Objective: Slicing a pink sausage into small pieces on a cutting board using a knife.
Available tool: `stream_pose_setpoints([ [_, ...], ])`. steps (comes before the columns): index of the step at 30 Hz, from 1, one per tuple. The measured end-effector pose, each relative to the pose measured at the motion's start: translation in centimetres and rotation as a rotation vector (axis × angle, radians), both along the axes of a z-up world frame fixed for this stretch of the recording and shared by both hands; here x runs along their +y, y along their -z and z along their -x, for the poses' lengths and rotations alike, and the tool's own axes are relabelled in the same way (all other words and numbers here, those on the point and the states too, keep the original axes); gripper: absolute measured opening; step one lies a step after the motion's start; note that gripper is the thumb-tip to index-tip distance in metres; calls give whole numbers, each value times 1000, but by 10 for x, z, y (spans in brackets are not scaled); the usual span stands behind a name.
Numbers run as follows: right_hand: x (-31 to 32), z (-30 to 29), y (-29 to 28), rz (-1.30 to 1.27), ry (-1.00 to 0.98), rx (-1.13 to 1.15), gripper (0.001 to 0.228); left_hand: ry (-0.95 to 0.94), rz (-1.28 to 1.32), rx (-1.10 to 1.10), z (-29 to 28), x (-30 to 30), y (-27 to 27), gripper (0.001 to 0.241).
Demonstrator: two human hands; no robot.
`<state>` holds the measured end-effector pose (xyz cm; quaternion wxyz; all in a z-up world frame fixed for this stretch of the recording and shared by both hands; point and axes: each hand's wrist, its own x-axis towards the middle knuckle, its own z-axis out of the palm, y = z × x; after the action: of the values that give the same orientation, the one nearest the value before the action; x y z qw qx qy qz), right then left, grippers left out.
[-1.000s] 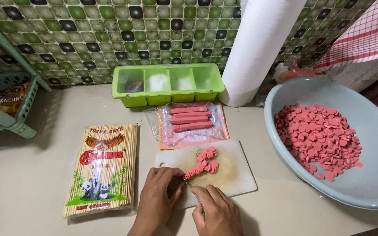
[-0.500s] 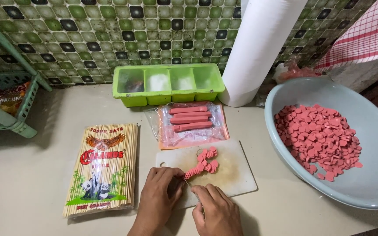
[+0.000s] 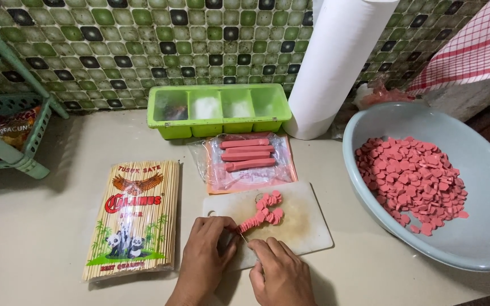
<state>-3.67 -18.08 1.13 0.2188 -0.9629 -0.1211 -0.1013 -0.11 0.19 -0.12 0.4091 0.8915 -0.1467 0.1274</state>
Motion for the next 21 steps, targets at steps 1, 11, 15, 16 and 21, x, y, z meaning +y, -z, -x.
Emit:
stream_pose_setpoints([
  [1,-1,0,1,0,-1,-1,46,-1,0,-1,0,0,0,31],
  [11,-4,1,1,-20,-15,9,45,-43,25,29,3,-3,-9,24],
  [15,-5,1,3,-45,-20,-8,45,-49,16,50,3,-3,-12,22],
  [16,-6,1,3,-45,-20,-10,45,-49,16,48,3,-4,-12,22],
  [21,-6,1,4,-63,-27,-33,46,-60,27,60,3,-4,-13,17],
])
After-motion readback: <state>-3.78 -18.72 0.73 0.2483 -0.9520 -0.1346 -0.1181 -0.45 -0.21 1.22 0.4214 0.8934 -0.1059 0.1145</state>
